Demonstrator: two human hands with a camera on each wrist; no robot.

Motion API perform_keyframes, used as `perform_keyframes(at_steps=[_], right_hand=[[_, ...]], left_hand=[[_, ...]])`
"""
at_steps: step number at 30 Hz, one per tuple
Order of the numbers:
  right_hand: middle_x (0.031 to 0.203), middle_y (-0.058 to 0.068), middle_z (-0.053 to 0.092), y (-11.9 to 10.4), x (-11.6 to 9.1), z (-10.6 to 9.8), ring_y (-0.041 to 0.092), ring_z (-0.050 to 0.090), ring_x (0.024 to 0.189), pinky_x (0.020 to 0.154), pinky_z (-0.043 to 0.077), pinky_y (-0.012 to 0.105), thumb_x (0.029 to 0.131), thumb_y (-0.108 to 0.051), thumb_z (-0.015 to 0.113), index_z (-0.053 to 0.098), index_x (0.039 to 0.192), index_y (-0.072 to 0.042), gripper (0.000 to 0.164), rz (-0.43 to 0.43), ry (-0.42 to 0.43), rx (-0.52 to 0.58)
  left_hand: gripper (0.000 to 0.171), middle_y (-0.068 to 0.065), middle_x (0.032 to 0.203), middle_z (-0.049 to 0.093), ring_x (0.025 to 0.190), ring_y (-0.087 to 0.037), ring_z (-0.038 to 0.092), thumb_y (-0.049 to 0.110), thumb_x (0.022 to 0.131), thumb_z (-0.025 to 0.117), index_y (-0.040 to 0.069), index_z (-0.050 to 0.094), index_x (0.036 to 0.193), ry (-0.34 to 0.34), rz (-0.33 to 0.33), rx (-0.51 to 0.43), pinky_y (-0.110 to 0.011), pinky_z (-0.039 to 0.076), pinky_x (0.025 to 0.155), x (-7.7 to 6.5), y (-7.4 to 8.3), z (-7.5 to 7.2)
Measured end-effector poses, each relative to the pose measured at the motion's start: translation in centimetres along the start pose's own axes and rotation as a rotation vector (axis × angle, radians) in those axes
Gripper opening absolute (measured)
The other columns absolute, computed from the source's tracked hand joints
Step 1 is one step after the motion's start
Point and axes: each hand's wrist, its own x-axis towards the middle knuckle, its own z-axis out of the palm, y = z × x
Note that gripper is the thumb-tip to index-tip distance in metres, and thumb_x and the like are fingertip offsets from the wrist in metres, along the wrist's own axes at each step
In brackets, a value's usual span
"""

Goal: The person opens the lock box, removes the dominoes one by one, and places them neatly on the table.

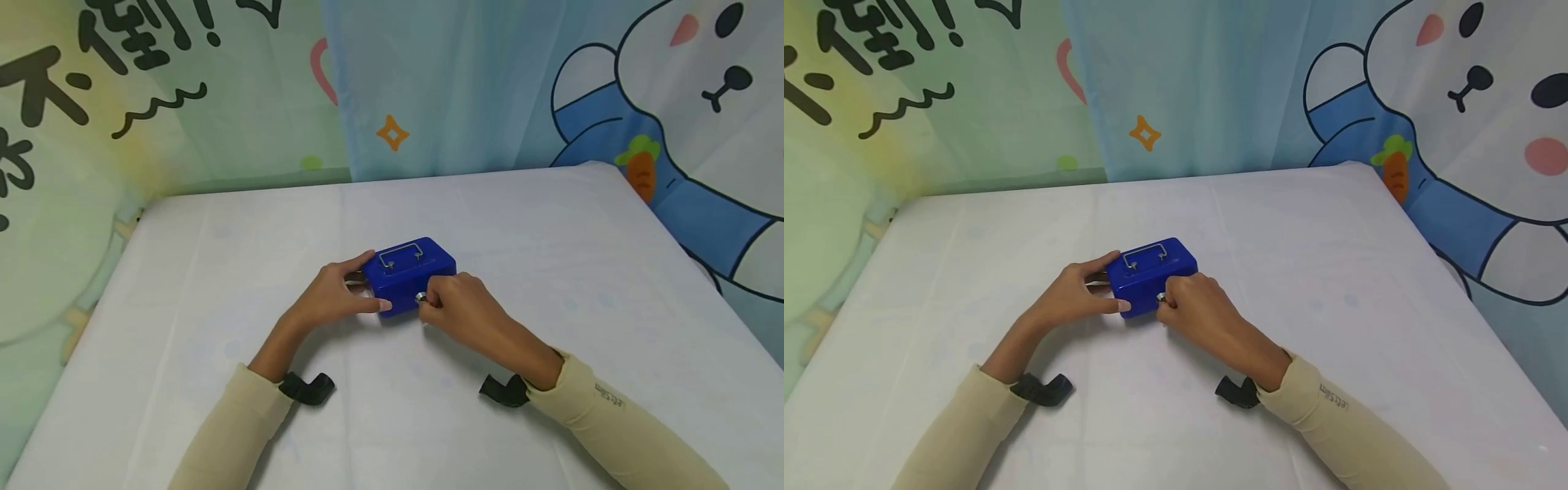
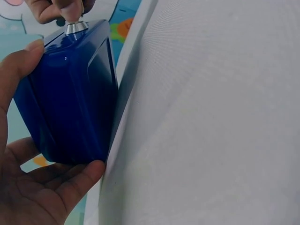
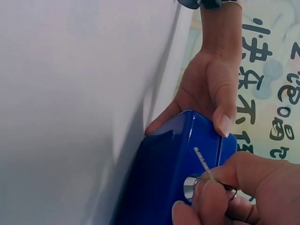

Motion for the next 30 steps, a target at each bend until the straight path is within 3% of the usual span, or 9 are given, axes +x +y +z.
perform_keyframes(at_steps=[8,17,24,30], right_hand=[[0.059,-0.003,0.057,1.1,-0.7,0.6,0.011,0.052,0.049,0.044,0.039,0.025,0.086,-0.009,0.069,0.06,0.069,-0.01,0.02,0.102,-0.019,0.167],[0.076,0.006,0.071,2.2,-1.5,1.3,0.023,0.06,0.05,0.047,0.046,0.028,0.094,-0.022,0.066,0.069,0.082,-0.002,0.024,0.305,-0.103,0.596],[0.09,0.012,0.071,3.1,-1.7,1.2,0.013,0.057,0.051,0.054,0.053,0.03,0.099,-0.021,0.058,0.063,0.092,0.006,0.029,0.408,-0.215,0.896],[0.091,0.009,0.069,3.4,-2.1,1.4,0.01,0.056,0.052,0.053,0.051,0.027,0.103,-0.02,0.05,0.058,0.097,0.004,0.026,0.47,-0.308,1.068]], left_hand=[[0.097,-0.006,0.143,0.048,0.117,-0.019,0.056,0.038,0.069,0.087,0.01,0.04,0.148,0.0,-0.006,0.022,-0.031,0.048,0.095,0.0,0.3,0.0],[0.097,-0.007,0.143,0.048,0.118,-0.021,0.056,0.037,0.068,0.088,0.009,0.04,0.148,0.001,-0.001,0.04,-0.032,0.048,0.095,-0.2,0.3,0.0],[0.097,-0.007,0.143,0.049,0.117,-0.02,0.056,0.038,0.069,0.088,0.01,0.04,0.148,-0.003,-0.001,0.047,-0.032,0.048,0.095,-0.2,0.2,-0.1],[0.101,-0.01,0.142,0.049,0.121,-0.022,0.053,0.04,0.066,0.089,0.011,0.039,0.149,-0.009,-0.007,0.082,-0.037,0.046,0.098,-0.2,0.3,0.0]])
